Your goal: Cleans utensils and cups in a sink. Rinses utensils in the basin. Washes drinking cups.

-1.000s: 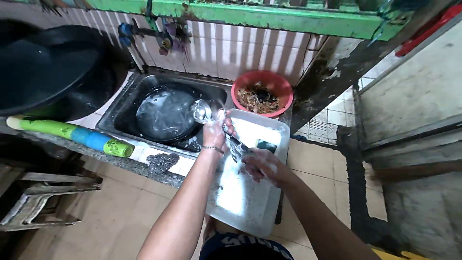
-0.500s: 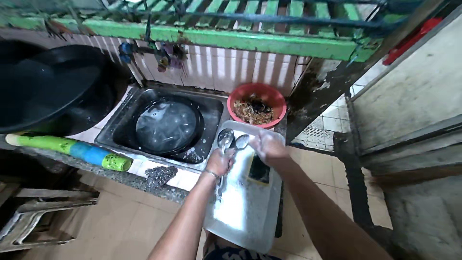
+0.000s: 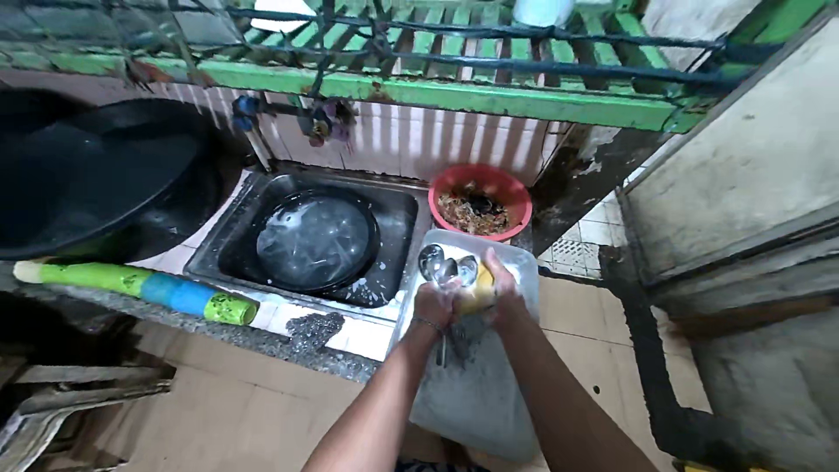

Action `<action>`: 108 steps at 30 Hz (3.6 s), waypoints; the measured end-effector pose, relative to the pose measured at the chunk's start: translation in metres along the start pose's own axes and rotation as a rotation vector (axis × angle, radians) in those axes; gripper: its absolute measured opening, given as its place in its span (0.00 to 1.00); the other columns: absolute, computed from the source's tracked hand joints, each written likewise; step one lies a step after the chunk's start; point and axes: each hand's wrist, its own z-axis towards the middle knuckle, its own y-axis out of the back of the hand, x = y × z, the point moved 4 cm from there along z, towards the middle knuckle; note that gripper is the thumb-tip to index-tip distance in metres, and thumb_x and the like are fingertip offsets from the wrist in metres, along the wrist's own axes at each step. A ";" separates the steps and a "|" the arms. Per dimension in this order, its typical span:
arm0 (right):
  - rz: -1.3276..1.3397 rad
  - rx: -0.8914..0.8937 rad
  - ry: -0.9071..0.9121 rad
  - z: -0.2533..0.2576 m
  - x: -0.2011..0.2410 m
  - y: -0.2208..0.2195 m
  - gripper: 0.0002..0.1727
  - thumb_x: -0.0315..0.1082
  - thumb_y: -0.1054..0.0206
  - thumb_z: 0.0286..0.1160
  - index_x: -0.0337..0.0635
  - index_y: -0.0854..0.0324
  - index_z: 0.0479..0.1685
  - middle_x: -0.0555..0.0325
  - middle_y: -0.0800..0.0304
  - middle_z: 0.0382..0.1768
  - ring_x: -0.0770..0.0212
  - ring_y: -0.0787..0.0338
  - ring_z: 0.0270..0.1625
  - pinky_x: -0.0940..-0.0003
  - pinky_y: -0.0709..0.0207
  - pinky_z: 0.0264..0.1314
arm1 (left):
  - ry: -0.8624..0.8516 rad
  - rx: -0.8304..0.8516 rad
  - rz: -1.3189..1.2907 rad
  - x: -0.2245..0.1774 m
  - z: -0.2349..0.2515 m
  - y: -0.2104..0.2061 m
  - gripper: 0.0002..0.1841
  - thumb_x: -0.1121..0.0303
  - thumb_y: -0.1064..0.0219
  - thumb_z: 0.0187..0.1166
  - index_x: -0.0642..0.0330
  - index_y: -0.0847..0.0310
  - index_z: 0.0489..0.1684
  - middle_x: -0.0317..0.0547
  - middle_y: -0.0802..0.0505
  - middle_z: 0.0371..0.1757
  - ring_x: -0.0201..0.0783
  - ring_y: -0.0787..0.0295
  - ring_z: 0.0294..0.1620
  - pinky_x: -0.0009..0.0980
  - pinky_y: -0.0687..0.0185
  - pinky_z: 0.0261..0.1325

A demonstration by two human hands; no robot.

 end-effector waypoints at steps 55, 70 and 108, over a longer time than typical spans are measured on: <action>-0.108 -0.380 0.282 -0.017 0.007 -0.113 0.23 0.41 0.39 0.89 0.43 0.30 0.77 0.53 0.14 0.55 0.61 0.11 0.51 0.57 0.13 0.55 | 0.049 0.217 0.171 -0.050 -0.018 0.096 0.21 0.55 0.46 0.94 0.69 0.19 0.55 0.51 0.16 0.35 0.41 0.22 0.30 0.41 0.22 0.39; 0.474 0.201 0.406 -0.021 0.001 -0.094 0.39 0.79 0.63 0.78 0.60 0.17 0.50 0.68 0.08 0.36 0.71 0.08 0.36 0.68 0.11 0.39 | 0.136 0.505 -0.397 -0.032 -0.050 0.076 0.08 0.67 0.46 0.93 0.60 0.24 0.53 0.35 0.20 0.23 0.24 0.27 0.14 0.18 0.25 0.19; -0.998 0.179 0.059 -0.060 -0.007 -0.153 0.19 0.44 0.34 0.85 0.35 0.17 0.59 0.45 0.10 0.44 0.51 0.11 0.43 0.48 0.16 0.50 | -0.002 -0.323 0.576 -0.045 0.064 0.259 0.28 0.52 0.50 0.95 0.73 0.21 0.69 0.73 0.12 0.64 0.66 0.14 0.68 0.64 0.24 0.71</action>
